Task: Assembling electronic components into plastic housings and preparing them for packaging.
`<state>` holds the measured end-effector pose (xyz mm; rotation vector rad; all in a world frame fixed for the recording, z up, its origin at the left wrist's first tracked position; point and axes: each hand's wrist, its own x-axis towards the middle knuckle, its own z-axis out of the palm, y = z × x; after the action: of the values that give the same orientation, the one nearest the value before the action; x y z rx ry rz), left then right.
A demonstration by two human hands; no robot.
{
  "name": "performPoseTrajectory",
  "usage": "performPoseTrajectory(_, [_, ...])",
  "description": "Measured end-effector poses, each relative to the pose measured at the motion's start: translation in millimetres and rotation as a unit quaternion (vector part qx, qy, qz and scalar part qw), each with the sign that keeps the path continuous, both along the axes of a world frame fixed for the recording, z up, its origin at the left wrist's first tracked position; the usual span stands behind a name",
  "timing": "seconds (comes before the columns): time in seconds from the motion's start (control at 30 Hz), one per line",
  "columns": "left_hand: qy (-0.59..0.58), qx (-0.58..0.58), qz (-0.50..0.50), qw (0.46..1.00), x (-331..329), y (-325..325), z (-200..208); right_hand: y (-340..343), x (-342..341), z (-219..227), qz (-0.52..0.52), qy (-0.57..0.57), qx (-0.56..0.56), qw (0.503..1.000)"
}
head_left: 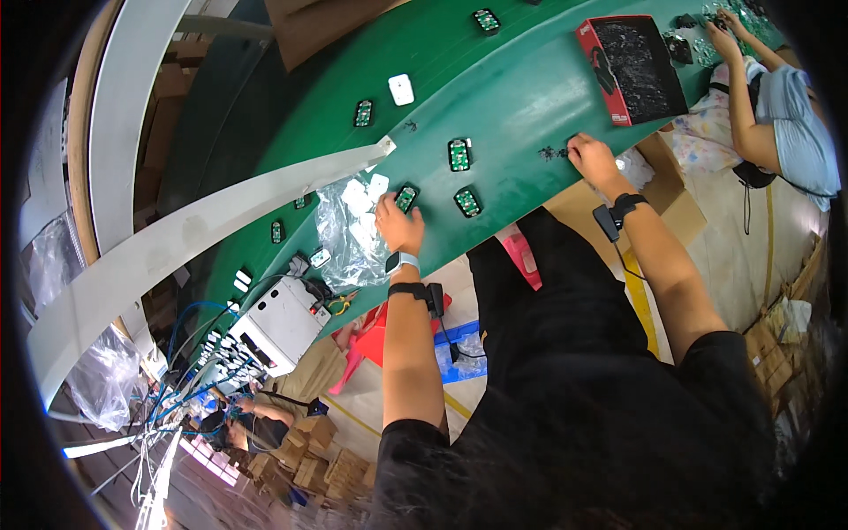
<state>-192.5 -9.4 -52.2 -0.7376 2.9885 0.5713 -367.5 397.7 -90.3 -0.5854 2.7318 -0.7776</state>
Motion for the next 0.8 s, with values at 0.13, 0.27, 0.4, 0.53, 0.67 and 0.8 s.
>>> performPoseTrajectory(0.13, [0.022,0.043,0.025,0.999,-5.3,-6.2,-11.4,0.1,-11.6,4.4,0.051,0.004,0.057,0.997])
performPoseTrajectory(0.27, [0.109,0.086,0.053,0.989,-1.1,-0.4,13.8,-10.7,-22.9,10.3,0.045,0.025,0.096,0.994])
performPoseTrajectory(0.4, [0.192,0.185,0.057,0.962,-3.4,24.0,55.3,0.3,-43.7,25.8,0.026,0.078,0.050,0.995])
performPoseTrajectory(0.53, [0.183,0.140,-0.007,0.973,-4.2,48.5,61.0,17.1,-54.2,36.6,0.013,0.049,0.053,0.997])
performPoseTrajectory(0.67, [0.115,0.112,0.047,0.986,31.8,46.2,13.7,-12.5,-42.9,40.1,0.028,0.036,0.018,0.999])
performPoseTrajectory(0.8, [0.058,0.137,0.152,0.977,42.5,61.8,-8.4,-8.7,-22.5,49.9,0.062,0.018,-0.004,0.998])
